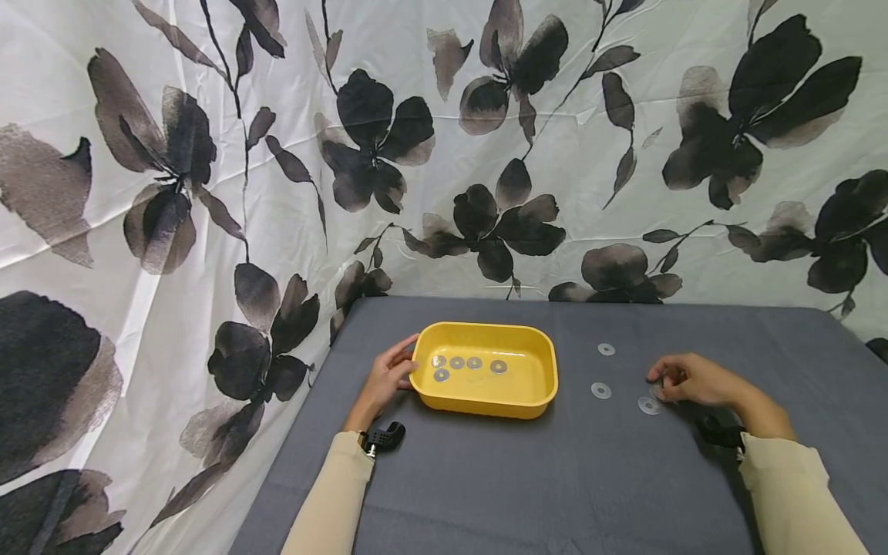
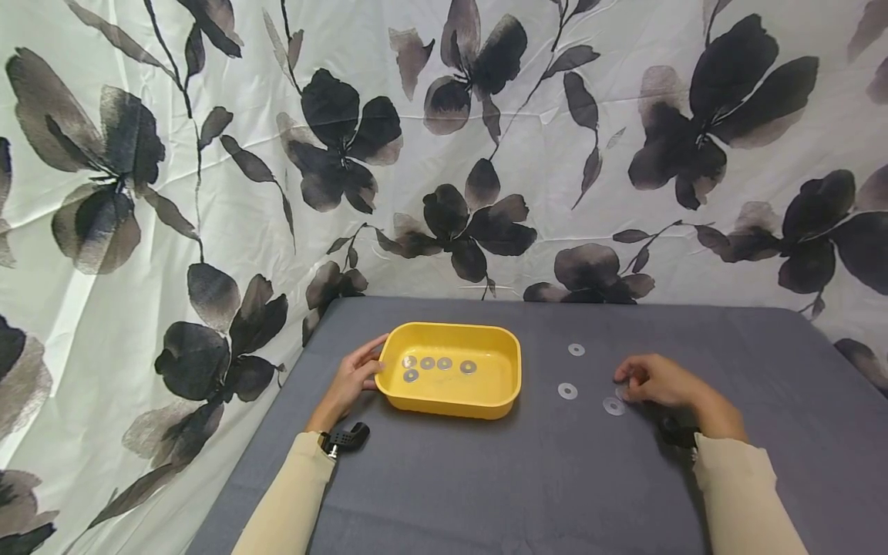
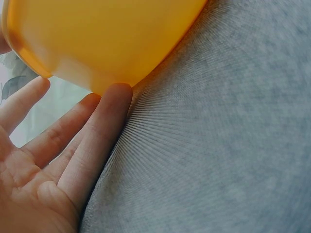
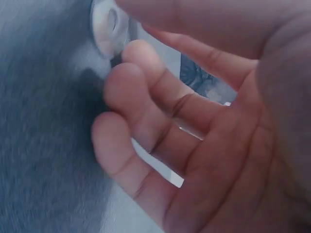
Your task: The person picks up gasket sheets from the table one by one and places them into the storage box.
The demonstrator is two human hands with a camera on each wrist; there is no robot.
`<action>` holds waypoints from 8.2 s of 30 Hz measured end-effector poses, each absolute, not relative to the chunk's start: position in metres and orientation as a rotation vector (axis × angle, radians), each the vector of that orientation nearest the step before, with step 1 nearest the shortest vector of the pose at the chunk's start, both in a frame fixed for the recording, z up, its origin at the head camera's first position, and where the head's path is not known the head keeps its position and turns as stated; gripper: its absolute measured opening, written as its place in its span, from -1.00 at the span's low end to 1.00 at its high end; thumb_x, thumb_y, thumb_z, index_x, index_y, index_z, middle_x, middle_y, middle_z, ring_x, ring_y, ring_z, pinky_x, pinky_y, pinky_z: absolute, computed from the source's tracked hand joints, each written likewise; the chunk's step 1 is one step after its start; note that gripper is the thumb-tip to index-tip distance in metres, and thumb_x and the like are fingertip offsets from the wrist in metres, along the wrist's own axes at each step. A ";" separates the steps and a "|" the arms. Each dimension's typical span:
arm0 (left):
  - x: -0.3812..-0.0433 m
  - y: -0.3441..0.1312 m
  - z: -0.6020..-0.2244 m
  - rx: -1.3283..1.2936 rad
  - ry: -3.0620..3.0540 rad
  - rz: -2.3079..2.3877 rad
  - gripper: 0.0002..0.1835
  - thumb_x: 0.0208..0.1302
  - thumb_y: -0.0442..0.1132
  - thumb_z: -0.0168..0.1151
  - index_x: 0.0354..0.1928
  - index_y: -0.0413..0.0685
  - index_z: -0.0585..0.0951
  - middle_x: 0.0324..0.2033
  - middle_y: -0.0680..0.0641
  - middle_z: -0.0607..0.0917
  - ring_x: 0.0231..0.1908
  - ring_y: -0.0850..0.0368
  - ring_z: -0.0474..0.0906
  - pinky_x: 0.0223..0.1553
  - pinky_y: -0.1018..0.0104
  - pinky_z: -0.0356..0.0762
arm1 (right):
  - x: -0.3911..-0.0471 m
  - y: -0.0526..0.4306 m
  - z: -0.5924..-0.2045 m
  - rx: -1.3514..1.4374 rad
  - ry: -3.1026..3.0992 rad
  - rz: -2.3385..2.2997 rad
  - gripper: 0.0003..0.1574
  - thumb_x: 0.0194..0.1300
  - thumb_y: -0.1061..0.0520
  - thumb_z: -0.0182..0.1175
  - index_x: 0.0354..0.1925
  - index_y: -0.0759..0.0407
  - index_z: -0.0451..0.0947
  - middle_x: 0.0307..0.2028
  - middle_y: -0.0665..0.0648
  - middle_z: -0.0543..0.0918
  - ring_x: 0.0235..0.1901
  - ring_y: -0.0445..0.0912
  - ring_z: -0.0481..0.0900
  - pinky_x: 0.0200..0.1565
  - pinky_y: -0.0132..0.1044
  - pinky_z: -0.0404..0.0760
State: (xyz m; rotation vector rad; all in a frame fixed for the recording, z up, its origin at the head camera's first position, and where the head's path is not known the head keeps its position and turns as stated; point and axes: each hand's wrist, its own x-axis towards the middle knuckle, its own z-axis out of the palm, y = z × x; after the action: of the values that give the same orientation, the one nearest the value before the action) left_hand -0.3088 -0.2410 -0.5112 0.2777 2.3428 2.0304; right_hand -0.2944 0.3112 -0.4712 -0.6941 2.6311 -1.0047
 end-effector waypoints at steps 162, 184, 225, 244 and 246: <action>-0.310 -0.239 -0.513 0.265 2.369 2.020 -0.44 0.27 -0.23 0.16 0.32 0.31 0.43 0.07 -0.15 0.63 -0.07 -0.07 0.63 -0.30 0.14 0.71 | -0.365 0.049 -0.421 -1.130 2.209 -1.169 -0.61 0.13 0.24 0.36 -0.03 0.15 0.56 -0.54 0.06 0.41 -0.56 -0.18 0.31 -0.46 -0.41 0.33; -0.310 -0.241 -0.509 0.308 2.239 2.036 -0.41 0.33 -0.32 0.11 0.40 0.11 0.32 0.17 -0.37 0.51 0.03 -0.39 0.53 -0.30 0.21 0.71 | -0.373 0.024 -0.452 -0.995 2.124 -0.974 -0.61 0.13 0.34 0.31 -0.02 0.25 0.57 -0.53 0.04 0.48 -0.73 -0.24 0.26 -0.63 -0.44 0.27; -0.312 -0.240 -0.516 0.307 2.354 2.035 -0.44 0.29 -0.23 0.16 0.34 0.26 0.41 0.12 -0.21 0.60 -0.07 -0.15 0.63 -0.33 0.18 0.71 | -0.344 0.245 -0.468 -0.281 2.782 -1.277 -0.53 0.33 0.05 0.19 0.08 0.33 0.46 -0.42 0.20 0.57 -0.61 -0.20 0.37 -0.54 -0.31 0.40; -0.309 -0.239 -0.515 0.293 2.370 2.014 -0.43 0.29 -0.23 0.15 0.35 0.26 0.40 0.11 -0.16 0.61 -0.02 -0.12 0.62 -0.29 0.17 0.71 | -0.369 0.256 -0.489 -0.332 2.831 -1.015 -0.58 0.15 0.14 0.31 -0.07 0.37 0.55 -0.60 0.02 0.51 -0.58 -0.16 0.43 -0.52 -0.32 0.37; -0.309 -0.239 -0.515 0.287 2.369 2.014 -0.43 0.29 -0.23 0.15 0.35 0.27 0.40 0.11 -0.14 0.61 -0.01 -0.12 0.62 -0.29 0.17 0.71 | -0.370 0.254 -0.489 -0.320 2.849 -1.008 -0.60 0.12 0.16 0.32 -0.09 0.36 0.56 -0.58 0.03 0.53 -0.57 -0.16 0.43 -0.49 -0.32 0.37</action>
State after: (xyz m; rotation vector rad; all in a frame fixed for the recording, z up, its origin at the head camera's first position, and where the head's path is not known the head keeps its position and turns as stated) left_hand -0.3090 -0.2389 -0.5148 0.2868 2.3689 2.0144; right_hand -0.3700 0.2544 -0.4893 -0.3201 2.8488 -1.0080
